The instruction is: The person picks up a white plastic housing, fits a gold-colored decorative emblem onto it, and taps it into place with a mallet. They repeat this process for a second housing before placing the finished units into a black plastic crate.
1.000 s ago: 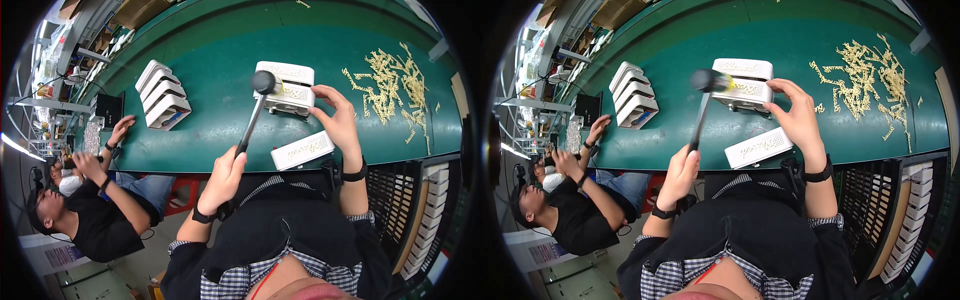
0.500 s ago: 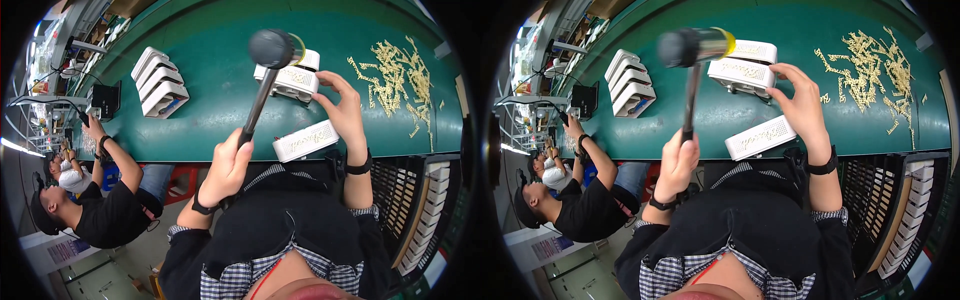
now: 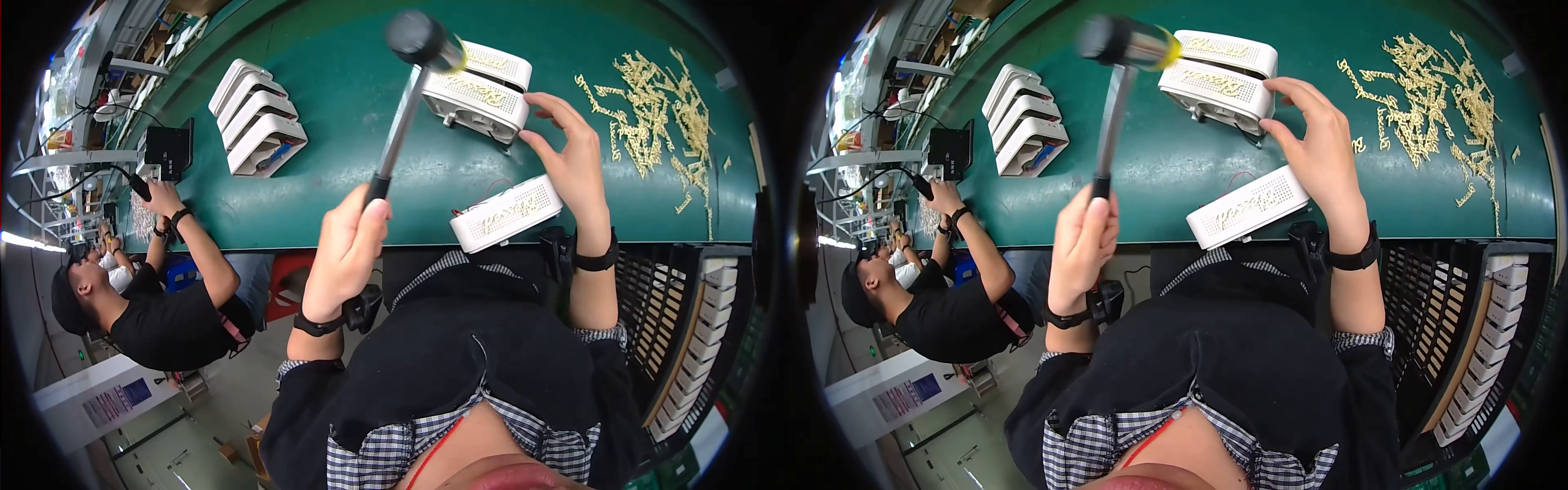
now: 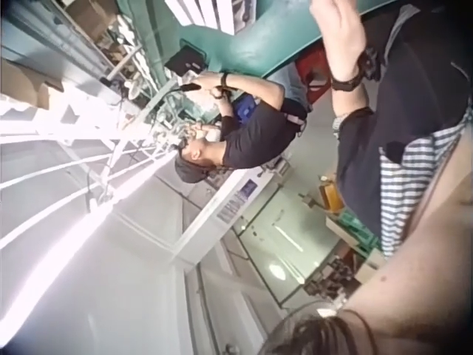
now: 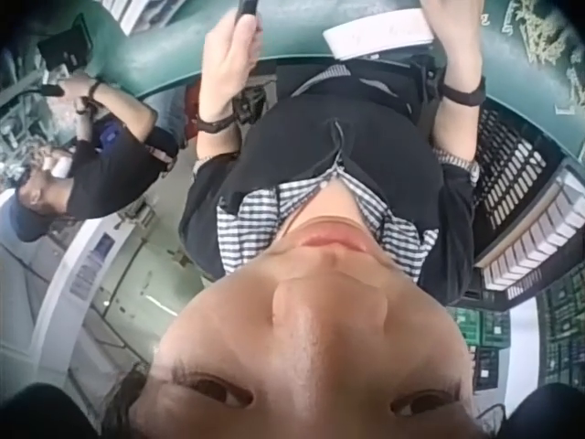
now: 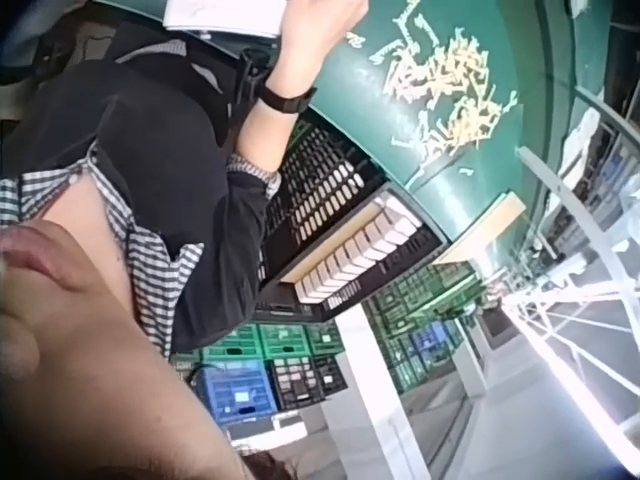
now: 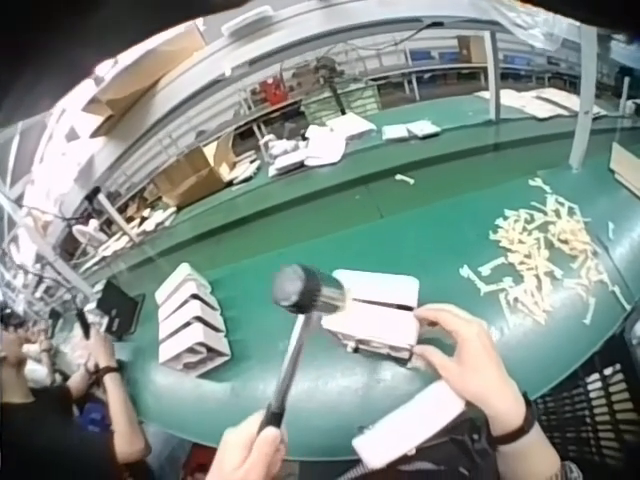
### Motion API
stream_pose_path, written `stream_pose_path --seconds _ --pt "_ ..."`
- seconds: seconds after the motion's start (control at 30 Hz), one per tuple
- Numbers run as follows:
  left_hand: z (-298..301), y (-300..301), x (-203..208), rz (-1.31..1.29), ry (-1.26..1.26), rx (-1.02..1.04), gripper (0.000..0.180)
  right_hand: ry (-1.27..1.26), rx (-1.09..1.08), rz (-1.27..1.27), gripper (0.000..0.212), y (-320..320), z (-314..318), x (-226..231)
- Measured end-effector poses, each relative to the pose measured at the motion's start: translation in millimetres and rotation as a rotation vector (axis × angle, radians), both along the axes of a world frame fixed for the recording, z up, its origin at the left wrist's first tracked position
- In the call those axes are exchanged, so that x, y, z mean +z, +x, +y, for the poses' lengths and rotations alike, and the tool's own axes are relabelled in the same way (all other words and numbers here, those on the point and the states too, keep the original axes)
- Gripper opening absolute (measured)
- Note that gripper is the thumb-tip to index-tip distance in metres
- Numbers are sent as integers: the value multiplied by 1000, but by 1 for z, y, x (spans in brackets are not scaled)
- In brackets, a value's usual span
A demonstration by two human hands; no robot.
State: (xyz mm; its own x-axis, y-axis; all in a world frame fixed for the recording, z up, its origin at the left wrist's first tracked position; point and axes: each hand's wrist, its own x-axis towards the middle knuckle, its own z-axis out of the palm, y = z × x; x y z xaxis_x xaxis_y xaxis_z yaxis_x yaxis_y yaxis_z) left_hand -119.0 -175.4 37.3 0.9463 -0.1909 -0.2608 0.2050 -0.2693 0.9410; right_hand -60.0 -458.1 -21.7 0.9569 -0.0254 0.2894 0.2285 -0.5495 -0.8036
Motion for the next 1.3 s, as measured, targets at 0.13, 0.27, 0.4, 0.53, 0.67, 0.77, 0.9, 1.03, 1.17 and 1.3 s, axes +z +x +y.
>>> stream_pose_path --seconds 0.13,0.27,0.4,0.53,0.67,0.77,0.9,1.03,1.17,1.3 --pt "1 -7 4 -122 -97 18 29 -19 3 -139 43 -12 -8 8" --pt "6 -7 5 -171 -132 22 27 -152 321 -122 51 -37 -11 20" --pt "0 7 -22 -101 99 -19 26 -133 436 -15 54 -46 -6 12" --pt "-5 11 -7 60 121 -56 24 -22 371 47 51 -53 -3 -4" --pt "-11 4 -1 -65 71 -69 23 14 219 19 48 -59 7 -12" --pt "-14 4 4 -89 -11 -57 24 42 95 -21 46 -54 15 -21" --pt "-17 16 -15 -46 59 -65 26 88 17 -87 46 -41 24 -22" --pt "-16 18 -3 12 45 -16 27 36 101 -133 46 -32 18 -18" --pt "-15 8 0 -21 -72 -19 27 41 138 -82 46 -31 14 -24" --pt "-18 23 -19 -55 81 -135 25 99 147 -85 46 -29 20 -25"
